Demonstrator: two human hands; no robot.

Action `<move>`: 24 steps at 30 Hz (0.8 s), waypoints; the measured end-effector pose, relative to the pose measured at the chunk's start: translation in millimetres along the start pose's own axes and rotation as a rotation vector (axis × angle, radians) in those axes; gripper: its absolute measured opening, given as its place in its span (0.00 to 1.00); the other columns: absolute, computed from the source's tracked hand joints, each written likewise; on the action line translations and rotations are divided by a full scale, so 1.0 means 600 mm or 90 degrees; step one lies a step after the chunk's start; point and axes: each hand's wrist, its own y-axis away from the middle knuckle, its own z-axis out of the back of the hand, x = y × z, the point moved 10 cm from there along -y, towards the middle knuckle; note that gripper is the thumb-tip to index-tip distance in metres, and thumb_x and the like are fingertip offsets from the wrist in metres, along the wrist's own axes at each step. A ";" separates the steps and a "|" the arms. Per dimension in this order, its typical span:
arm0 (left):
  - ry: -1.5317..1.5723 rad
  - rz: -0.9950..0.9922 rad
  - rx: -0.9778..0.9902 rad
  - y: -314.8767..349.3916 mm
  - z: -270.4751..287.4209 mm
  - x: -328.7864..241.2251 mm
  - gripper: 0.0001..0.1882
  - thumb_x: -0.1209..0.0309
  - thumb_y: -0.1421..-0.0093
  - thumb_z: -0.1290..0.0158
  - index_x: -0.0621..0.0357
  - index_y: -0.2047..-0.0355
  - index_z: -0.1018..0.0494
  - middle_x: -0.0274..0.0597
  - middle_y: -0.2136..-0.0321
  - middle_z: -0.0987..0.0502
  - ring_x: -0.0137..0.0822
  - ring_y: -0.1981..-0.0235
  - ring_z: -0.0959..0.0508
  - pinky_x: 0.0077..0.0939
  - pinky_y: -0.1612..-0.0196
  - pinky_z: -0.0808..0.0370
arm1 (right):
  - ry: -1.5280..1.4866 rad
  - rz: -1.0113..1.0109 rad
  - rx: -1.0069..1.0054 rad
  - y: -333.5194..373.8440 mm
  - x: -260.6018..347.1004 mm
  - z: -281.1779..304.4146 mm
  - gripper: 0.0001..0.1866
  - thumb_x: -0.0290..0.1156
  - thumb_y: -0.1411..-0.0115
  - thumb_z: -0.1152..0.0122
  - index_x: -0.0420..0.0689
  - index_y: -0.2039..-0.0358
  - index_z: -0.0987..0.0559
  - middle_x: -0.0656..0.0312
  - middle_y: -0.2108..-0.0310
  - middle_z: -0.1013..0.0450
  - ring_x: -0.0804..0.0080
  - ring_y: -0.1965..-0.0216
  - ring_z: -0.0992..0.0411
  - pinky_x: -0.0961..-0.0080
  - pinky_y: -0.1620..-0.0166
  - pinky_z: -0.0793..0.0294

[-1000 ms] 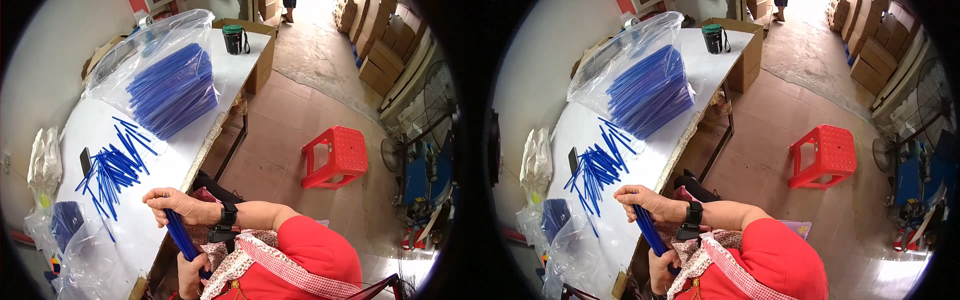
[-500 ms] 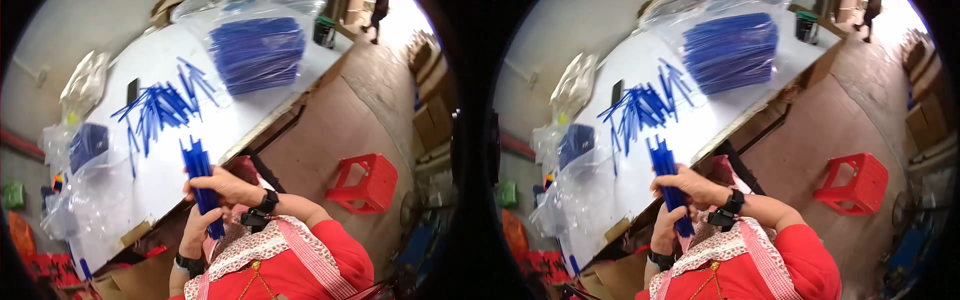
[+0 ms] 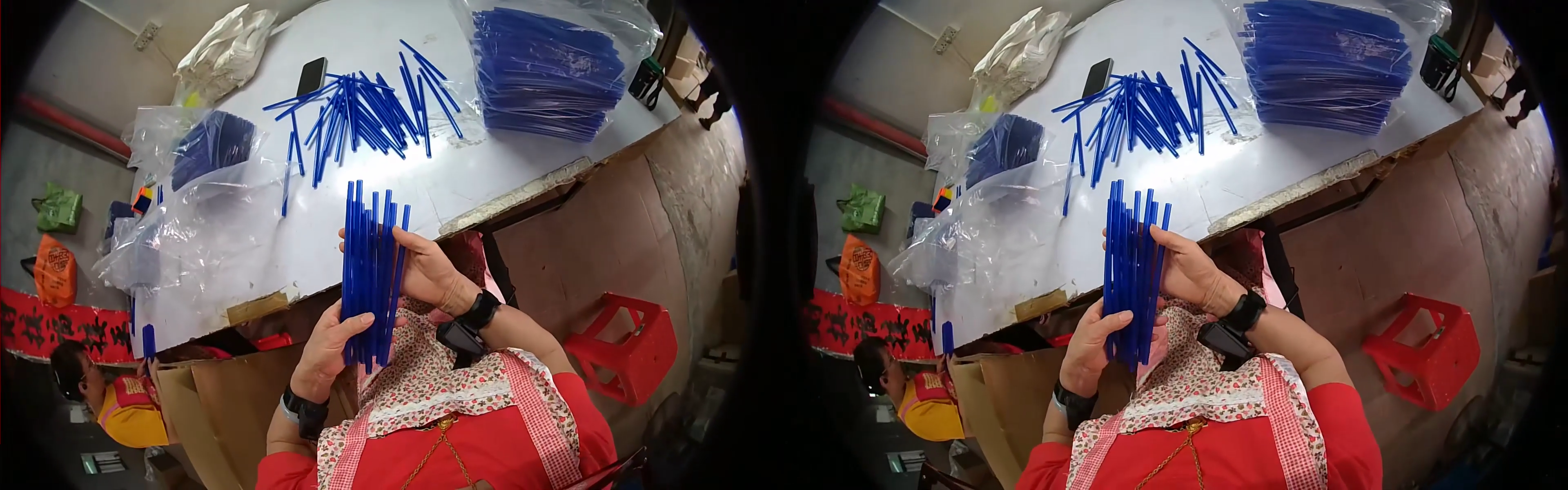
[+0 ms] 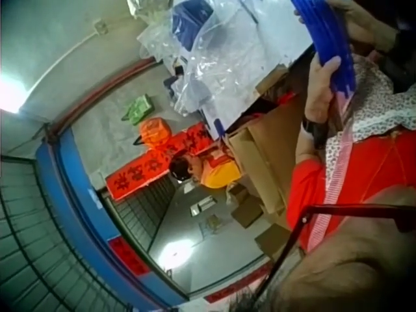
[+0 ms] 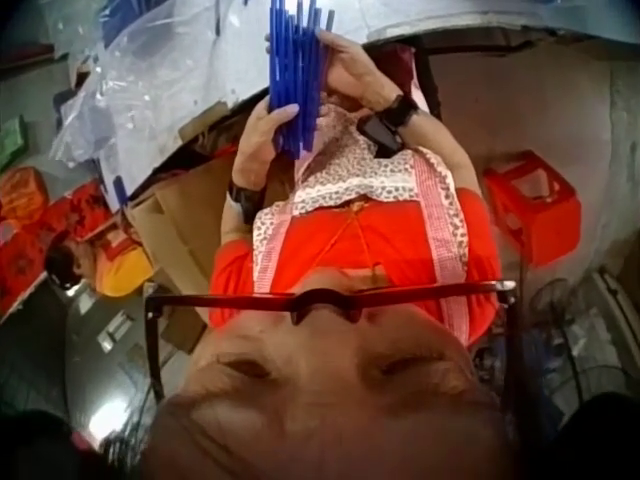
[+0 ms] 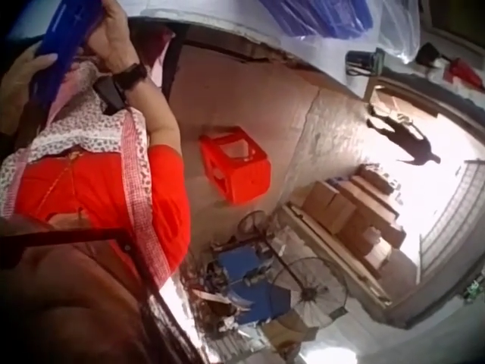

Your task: The person gathers blue straws from a table by hand, aligns them into a bundle, and slides the bundle into a plastic bag. They then pick up the remaining straws, add them to the bundle, and place the entire collection into the bag.

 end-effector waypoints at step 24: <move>-0.071 -0.081 -0.078 -0.017 0.035 -0.009 0.22 0.76 0.44 0.44 0.67 0.50 0.33 0.49 0.60 0.22 0.38 0.61 0.20 0.31 0.56 0.23 | -0.062 0.035 -0.039 0.008 0.018 0.034 0.27 0.40 0.33 0.58 0.40 0.37 0.43 0.50 0.38 0.43 0.58 0.37 0.43 0.56 0.36 0.45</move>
